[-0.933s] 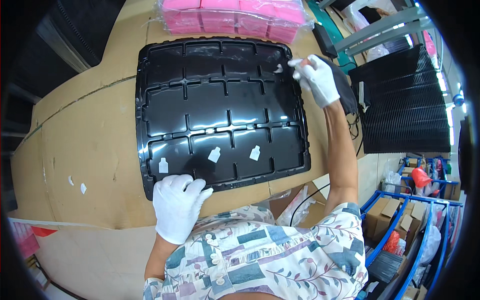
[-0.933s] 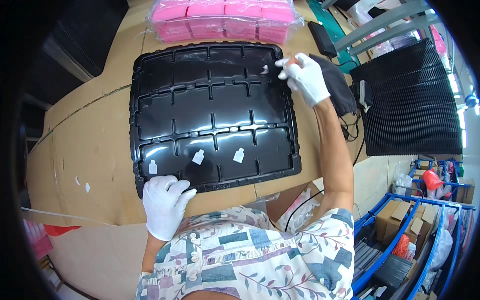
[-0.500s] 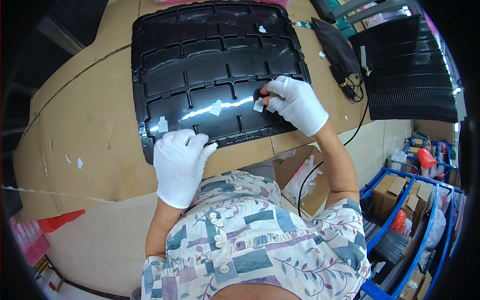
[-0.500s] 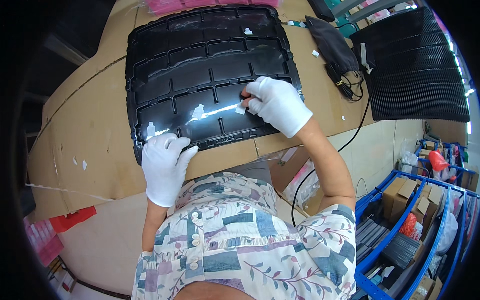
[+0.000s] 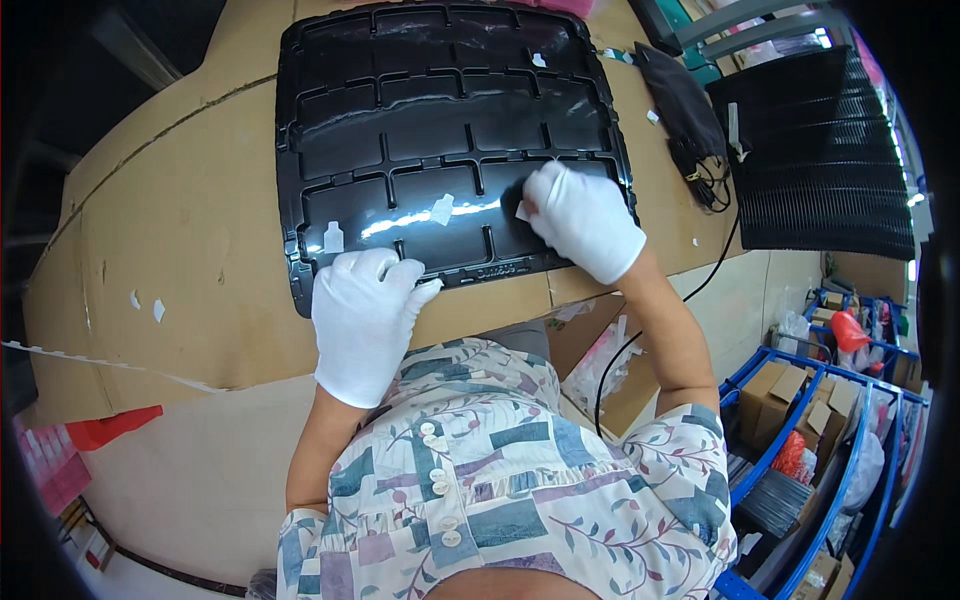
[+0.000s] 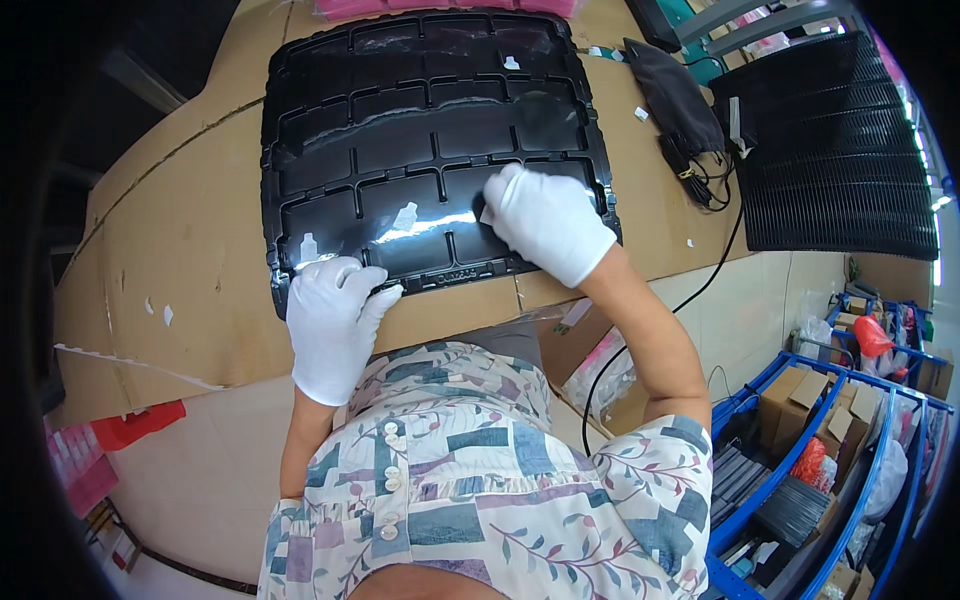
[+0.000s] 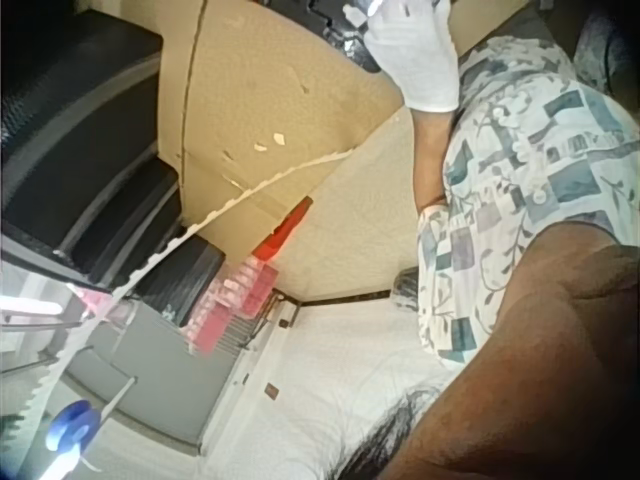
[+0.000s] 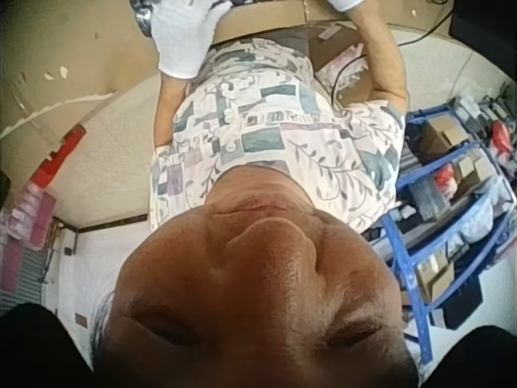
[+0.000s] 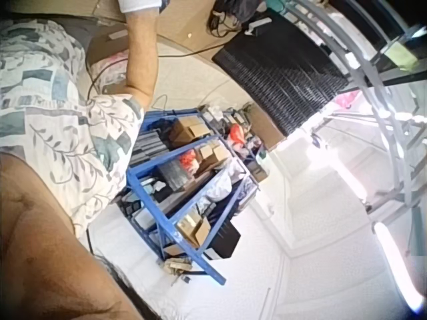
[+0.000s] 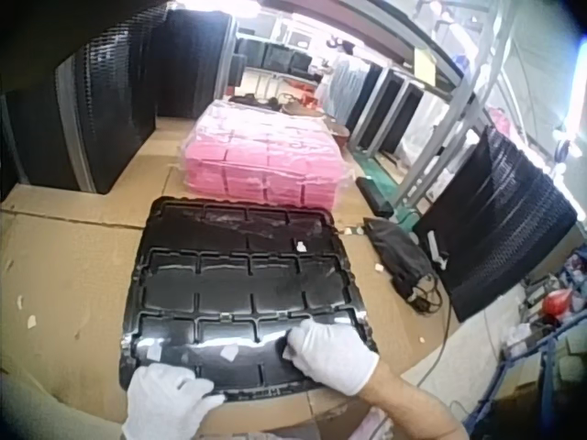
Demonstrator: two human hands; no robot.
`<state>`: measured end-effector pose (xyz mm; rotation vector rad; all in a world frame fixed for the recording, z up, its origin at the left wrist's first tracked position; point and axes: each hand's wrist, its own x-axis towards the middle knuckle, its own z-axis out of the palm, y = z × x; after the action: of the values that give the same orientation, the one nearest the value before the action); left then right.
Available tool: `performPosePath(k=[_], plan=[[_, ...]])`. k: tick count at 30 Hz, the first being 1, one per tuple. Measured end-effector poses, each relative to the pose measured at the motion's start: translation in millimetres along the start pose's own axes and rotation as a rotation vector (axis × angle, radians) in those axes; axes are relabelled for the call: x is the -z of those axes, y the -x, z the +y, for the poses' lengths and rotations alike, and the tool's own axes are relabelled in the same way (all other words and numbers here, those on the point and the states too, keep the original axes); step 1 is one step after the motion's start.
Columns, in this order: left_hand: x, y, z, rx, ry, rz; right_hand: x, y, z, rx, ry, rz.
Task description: The person assembles plastic trays by hand, applying adhesive strips to the trays and inserting foam padding.
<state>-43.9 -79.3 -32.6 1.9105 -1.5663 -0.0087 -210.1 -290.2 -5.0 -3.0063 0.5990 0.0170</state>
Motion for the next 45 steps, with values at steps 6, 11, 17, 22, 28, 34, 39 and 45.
performPosePath(k=[6,11,17,22,28,34,39,45], plan=[[0,-3,-2,-0.017,-0.011,-0.012,9,-4,-8,0.129,0.052,-0.121],[1,2,0,-0.022,-0.019,0.013,20,2,7,-0.001,-0.383,0.092],[3,5,-1,-0.019,-0.017,0.026,28,-11,-12,-0.496,-1.158,0.124],[6,24,-3,-0.031,-0.109,0.051,5,-33,-47,-0.032,-0.49,0.092],[7,26,-7,-0.042,-0.102,0.12,1,-45,-56,-0.105,-0.197,0.015],[4,24,-13,-0.074,-0.045,0.142,-3,-46,-64,0.019,0.026,-0.001],[7,23,-12,-0.071,-0.053,0.127,-4,-46,-54,0.231,0.045,0.02],[5,21,-10,-0.069,-0.044,0.145,-2,-53,-64,-0.007,-0.031,0.041]])
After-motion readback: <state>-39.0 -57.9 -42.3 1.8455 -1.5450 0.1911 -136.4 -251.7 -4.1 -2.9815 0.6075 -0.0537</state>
